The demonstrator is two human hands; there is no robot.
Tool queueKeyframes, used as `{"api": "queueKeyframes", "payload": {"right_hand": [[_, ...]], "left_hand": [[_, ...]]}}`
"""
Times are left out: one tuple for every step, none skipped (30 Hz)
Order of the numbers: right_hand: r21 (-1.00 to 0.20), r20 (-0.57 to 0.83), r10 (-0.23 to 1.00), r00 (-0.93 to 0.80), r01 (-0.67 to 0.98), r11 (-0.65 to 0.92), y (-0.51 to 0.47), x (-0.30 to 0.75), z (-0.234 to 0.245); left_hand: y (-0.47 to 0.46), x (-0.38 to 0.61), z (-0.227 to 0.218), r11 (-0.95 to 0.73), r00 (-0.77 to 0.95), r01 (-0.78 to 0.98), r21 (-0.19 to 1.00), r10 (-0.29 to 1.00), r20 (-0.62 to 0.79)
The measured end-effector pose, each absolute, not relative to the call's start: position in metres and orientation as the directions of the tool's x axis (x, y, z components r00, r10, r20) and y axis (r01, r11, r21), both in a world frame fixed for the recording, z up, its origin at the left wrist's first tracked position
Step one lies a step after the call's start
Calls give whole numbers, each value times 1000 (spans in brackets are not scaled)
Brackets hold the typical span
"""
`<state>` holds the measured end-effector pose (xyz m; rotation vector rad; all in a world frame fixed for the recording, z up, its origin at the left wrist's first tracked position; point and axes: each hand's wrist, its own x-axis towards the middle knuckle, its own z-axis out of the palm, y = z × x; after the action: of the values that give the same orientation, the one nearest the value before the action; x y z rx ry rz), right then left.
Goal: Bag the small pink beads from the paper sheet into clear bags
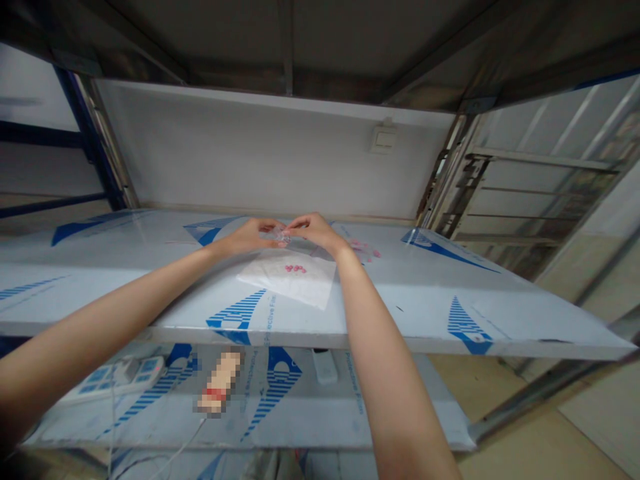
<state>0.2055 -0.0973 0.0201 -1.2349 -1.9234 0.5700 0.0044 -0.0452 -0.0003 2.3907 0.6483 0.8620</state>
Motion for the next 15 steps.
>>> {"api": "queueKeyframes", "payload": {"right_hand": [[-708,353,904,-242,562,427,-97,204,20],[-712,348,907,-239,562,421,-97,203,20],[-717,348,909,-230,560,416,-98,202,20],[-721,360,908,-215,555,416,-98,202,20],[-721,382,904,-192,549,422,-97,203,21],[-719,409,898,-165,547,428,-97,205,22],[-716,431,892,-135,550,430,-96,207,22],[-715,441,891,-113,556,424,-96,210,23],[-717,429,897,-108,564,411,-95,213,23],[-721,392,911,-125,574,389,-95,215,23],[-724,329,929,-167,587,362,-95,217,23],[-723,249,941,-228,602,337,-95,219,22],[-716,163,941,-297,620,320,-94,219,21],[-704,82,929,-360,639,310,-94,218,20],[-690,15,912,-410,655,306,-94,217,19]], "left_hand": [[-45,5,-1,-749,683,250,613,586,437],[-44,5,-1,-744,680,243,622,588,438],[-44,5,-1,-738,677,235,632,591,438],[-44,5,-1,-731,674,227,644,595,438],[-44,5,-1,-723,673,219,655,599,435],[-45,4,-1,-715,669,214,666,604,434],[-45,4,0,-710,664,210,672,609,435],[-45,4,0,-708,658,212,674,613,437],[-45,3,1,-707,652,216,673,618,439],[-44,3,1,-708,646,222,671,622,442],[-43,2,2,-709,642,229,667,625,444],[-41,2,1,-711,640,235,662,626,446],[-39,2,1,-713,638,241,659,628,446],[-37,2,1,-713,638,246,656,629,444],[-35,2,0,-713,638,251,655,631,441]]}}
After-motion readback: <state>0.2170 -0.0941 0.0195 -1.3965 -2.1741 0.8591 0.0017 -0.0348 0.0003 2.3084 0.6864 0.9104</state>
